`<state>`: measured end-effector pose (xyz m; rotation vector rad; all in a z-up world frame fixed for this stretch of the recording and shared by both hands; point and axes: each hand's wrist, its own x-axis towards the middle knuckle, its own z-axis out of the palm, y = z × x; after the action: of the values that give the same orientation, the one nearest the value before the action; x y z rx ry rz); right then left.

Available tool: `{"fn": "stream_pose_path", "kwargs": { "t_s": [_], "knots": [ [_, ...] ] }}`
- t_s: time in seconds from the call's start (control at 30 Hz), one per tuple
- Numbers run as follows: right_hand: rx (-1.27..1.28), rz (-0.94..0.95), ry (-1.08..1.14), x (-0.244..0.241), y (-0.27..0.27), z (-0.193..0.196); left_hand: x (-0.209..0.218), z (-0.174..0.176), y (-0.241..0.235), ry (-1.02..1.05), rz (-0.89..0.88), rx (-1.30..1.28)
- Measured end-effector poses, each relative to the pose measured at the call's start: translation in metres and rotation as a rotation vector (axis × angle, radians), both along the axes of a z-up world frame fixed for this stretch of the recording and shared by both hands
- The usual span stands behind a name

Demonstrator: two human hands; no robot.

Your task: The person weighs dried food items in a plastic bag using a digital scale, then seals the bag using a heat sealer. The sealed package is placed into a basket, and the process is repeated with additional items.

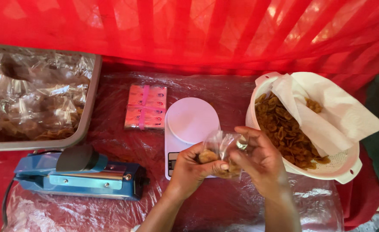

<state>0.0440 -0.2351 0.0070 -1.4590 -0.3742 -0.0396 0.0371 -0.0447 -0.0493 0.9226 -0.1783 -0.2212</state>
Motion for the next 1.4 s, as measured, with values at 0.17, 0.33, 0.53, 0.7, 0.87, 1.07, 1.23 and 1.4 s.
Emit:
{"fn": "stream_pose_path", "kwargs": {
  "t_s": [0.17, 0.33, 0.53, 0.7, 0.87, 1.07, 1.23, 1.4],
  "knots": [
    [-0.098, -0.245, -0.035, -0.007, 0.01, 0.002, 0.001, -0.003, 0.009, -0.001, 0.008, 0.006],
    [-0.101, -0.25, -0.084, -0.01, 0.013, 0.006, 0.0, -0.009, 0.003, 0.033, 0.214, 0.159],
    [-0.054, -0.263, -0.175, -0.006, 0.009, -0.014, -0.009, 0.018, 0.003, -0.135, 0.309, 0.067],
    [0.181, -0.167, -0.287, 0.002, 0.008, -0.031, -0.007, 0.033, 0.006, 0.069, 0.327, -0.01],
    [0.216, -0.221, -0.185, -0.001, 0.02, -0.041, -0.008, 0.032, 0.0, 0.032, 0.53, 0.144],
    [0.363, 0.002, -0.173, 0.012, 0.017, -0.056, -0.009, 0.035, 0.004, 0.071, 0.456, 0.14],
    [0.383, -0.126, -0.189, 0.007, 0.014, -0.068, -0.008, 0.034, 0.007, -0.024, 0.446, 0.036],
    [0.394, -0.142, -0.248, 0.003, 0.02, -0.069, -0.008, 0.027, 0.001, 0.006, 0.521, -0.049]
  ]
}}
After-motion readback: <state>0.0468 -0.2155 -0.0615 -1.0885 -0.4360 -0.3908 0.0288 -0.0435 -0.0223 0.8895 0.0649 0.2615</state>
